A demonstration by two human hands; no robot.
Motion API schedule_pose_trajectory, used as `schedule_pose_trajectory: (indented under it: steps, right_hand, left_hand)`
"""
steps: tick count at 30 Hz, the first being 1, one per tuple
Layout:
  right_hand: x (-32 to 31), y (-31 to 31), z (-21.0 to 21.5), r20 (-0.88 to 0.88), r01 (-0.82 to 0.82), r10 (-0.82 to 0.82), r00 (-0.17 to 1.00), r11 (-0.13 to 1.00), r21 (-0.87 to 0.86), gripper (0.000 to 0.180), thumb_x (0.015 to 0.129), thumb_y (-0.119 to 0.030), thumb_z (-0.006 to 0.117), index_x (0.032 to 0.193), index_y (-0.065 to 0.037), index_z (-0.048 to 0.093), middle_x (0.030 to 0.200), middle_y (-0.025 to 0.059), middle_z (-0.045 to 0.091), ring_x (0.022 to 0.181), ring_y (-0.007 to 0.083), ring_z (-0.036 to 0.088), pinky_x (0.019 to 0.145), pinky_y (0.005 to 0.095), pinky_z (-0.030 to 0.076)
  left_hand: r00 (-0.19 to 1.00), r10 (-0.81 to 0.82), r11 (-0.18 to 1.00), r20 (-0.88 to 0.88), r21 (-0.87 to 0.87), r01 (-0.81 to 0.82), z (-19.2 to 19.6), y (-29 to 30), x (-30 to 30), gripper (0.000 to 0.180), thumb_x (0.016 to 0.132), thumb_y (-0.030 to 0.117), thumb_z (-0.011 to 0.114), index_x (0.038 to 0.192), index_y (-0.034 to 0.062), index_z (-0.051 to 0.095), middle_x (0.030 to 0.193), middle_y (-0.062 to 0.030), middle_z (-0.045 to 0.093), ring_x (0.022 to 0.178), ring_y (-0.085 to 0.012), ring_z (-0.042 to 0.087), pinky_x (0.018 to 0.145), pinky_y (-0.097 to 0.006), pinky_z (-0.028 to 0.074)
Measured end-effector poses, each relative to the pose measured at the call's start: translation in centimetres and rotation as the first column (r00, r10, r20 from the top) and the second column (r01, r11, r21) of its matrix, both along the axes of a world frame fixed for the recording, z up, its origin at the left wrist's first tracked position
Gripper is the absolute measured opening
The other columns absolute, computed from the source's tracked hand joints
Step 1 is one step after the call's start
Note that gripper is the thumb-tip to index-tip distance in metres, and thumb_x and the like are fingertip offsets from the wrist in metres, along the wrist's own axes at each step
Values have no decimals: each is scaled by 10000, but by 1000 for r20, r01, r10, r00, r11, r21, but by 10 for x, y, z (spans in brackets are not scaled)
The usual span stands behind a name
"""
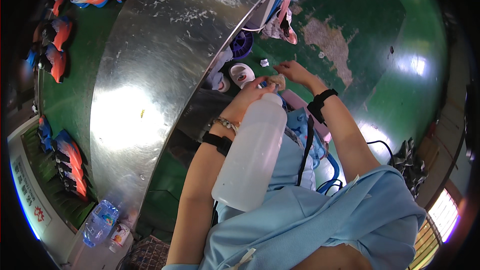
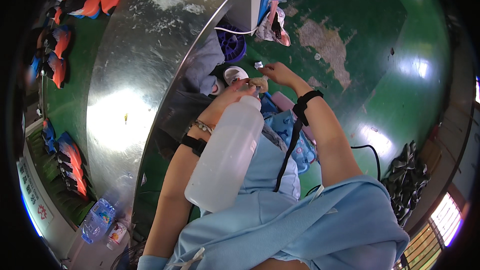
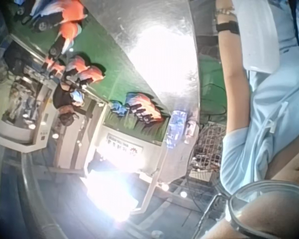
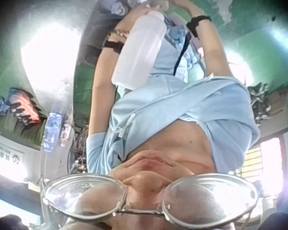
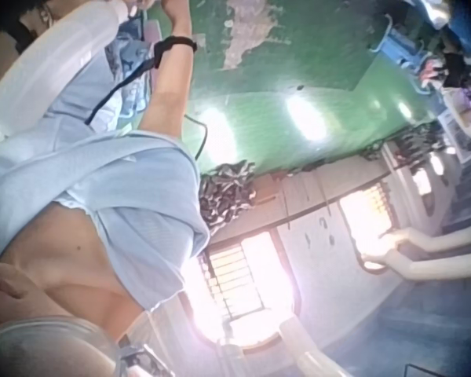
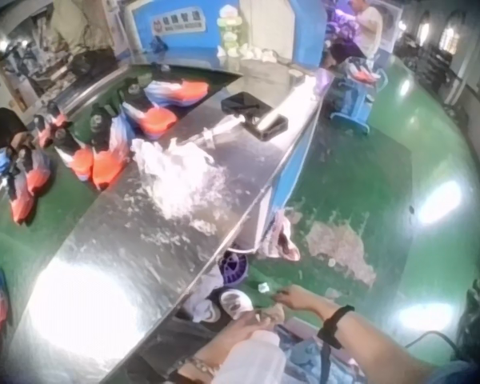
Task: The recorder uses a syringe to apply a yellow adhesive liquid to the edge of a shoe sole.
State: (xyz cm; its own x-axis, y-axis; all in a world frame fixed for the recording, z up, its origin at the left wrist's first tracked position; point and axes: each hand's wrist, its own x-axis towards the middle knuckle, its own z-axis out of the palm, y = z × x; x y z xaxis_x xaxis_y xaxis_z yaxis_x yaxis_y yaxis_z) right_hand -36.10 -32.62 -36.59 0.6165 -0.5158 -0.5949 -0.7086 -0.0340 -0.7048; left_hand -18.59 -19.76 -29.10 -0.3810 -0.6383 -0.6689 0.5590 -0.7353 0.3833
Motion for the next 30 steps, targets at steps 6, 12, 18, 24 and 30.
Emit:
schedule_pose_trajectory:
  steps: [6,12,18,24,30]
  right_hand:
    - [0,1,-22,158,-182,217,963,960,-210,361,864,-320,452,1047,-60,625,881,178,620,744,242,575,685,357,436]
    - [-3,2,-11,57,44,-40,998,997,-70,367,861,-357,462,1076,-106,622,765,172,598,671,268,559,650,358,436]
    - [-1,2,-10,103,74,-63,993,992,-104,359,851,-360,483,1013,-80,640,758,178,605,683,281,574,646,353,440]
    - [1,8,-9,76,80,-72,995,990,-114,369,865,-325,472,920,11,613,781,144,609,713,205,562,672,340,435]
    - [8,11,1,-4,167,-168,986,983,-80,415,874,-360,452,786,34,549,672,135,538,626,199,488,612,362,401]
  left_hand:
    - [997,42,999,-57,27,-40,6,3,6,371,870,170,574,1201,141,407,892,-47,598,761,-139,603,622,-258,492]
    - [999,34,999,-42,-24,-35,-1,-2,4,263,889,145,540,1135,115,452,872,-44,596,742,-118,596,608,-242,483]
    - [998,32,999,-55,-37,-34,2,-1,3,288,882,159,554,1146,111,450,852,-57,595,719,-123,597,590,-240,481]
    - [997,78,996,-23,41,-77,10,-3,-2,345,827,124,623,1135,82,472,878,-7,575,727,-71,572,594,-207,451]
    - [999,31,999,42,-34,-29,-1,-1,4,437,837,160,605,1225,107,410,893,-77,603,749,-136,606,608,-248,485]
